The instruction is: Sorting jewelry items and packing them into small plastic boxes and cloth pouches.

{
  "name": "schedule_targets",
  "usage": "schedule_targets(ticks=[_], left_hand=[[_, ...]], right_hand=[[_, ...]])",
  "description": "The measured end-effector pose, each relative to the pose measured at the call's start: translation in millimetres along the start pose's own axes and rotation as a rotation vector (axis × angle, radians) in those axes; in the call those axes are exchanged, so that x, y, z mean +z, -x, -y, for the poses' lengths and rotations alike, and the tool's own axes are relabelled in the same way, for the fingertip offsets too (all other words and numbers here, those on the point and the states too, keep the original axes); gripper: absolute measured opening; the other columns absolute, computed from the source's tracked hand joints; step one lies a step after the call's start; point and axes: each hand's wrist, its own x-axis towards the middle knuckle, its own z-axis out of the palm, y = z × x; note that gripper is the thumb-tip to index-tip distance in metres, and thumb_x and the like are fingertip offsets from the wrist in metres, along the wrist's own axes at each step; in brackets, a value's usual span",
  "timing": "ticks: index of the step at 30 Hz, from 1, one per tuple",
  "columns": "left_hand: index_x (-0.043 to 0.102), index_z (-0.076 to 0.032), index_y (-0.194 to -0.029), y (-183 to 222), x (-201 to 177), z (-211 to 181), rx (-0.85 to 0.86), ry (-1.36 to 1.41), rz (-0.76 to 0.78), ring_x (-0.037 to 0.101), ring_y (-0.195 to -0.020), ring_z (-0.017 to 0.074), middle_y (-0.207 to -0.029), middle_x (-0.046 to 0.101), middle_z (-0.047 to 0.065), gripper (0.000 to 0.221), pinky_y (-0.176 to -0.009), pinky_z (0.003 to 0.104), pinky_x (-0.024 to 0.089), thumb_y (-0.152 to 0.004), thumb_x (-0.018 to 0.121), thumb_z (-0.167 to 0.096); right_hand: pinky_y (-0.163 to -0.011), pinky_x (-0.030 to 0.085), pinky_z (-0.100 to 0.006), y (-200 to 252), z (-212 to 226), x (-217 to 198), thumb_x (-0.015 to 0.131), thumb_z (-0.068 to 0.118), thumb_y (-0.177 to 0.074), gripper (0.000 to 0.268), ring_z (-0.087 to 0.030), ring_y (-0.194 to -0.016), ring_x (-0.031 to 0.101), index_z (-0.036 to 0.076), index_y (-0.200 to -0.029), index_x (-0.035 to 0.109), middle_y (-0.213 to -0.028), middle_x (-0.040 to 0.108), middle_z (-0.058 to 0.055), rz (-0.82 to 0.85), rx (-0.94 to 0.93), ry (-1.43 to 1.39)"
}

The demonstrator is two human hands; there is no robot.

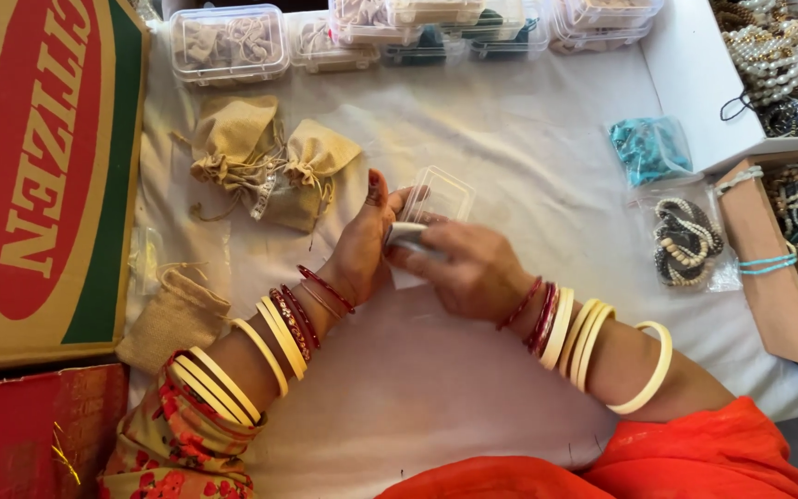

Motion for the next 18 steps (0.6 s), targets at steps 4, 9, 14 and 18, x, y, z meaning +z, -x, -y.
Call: schedule_targets(ticks=[4, 9, 14, 18], left_hand=[[0.04, -0.003, -0.151, -2, 2, -2, -0.016, 0.044, 0.038, 0.068, -0.11, 0.0252, -0.121, 0.066, 0.013, 0.096, -0.098, 0.044, 0.057, -0.093, 0.03, -0.079], [0.037, -0.007, -0.153, -2, 5, 0, -0.035, 0.031, -0.021, 0.068, -0.111, 0.0257, -0.123, 0.068, 0.016, 0.099, -0.099, 0.042, 0.056, -0.088, 0.029, -0.081], [0.038, -0.006, -0.156, 9, 16, -8, 0.019, -0.048, -0.042, 0.068, -0.115, 0.023, -0.125, 0.068, 0.015, 0.103, -0.102, 0.039, 0.054, -0.088, 0.027, -0.082], [0.038, -0.007, -0.156, 10, 17, -3, 0.104, -0.304, -0.042, 0.066, -0.112, 0.0174, -0.124, 0.066, 0.011, 0.1, -0.099, 0.036, 0.056, -0.088, 0.031, -0.08]], right_hand=[[-0.065, 0.057, -0.032, -1, -41, 5, 0.07, 0.011, -0.096, 0.024, -0.018, -0.078, 0.065, 0.01, -0.12, 0.076, -0.098, 0.067, -0.008, -0.068, 0.269, -0.112], [-0.071, 0.059, -0.034, 5, -21, 4, 0.061, 0.001, -0.096, 0.03, -0.021, -0.082, 0.065, 0.012, -0.119, 0.077, -0.1, 0.065, -0.008, -0.121, 0.284, -0.125], [-0.065, 0.055, -0.037, 0, 5, 2, 0.064, 0.001, -0.084, 0.027, -0.023, -0.076, 0.064, 0.012, -0.106, 0.075, -0.094, 0.065, -0.008, -0.019, -0.136, 0.029], [-0.056, 0.05, -0.035, -6, -19, 2, 0.066, 0.003, -0.087, 0.024, -0.02, -0.067, 0.059, 0.014, -0.106, 0.075, -0.087, 0.061, -0.005, -0.021, -0.001, 0.042]])
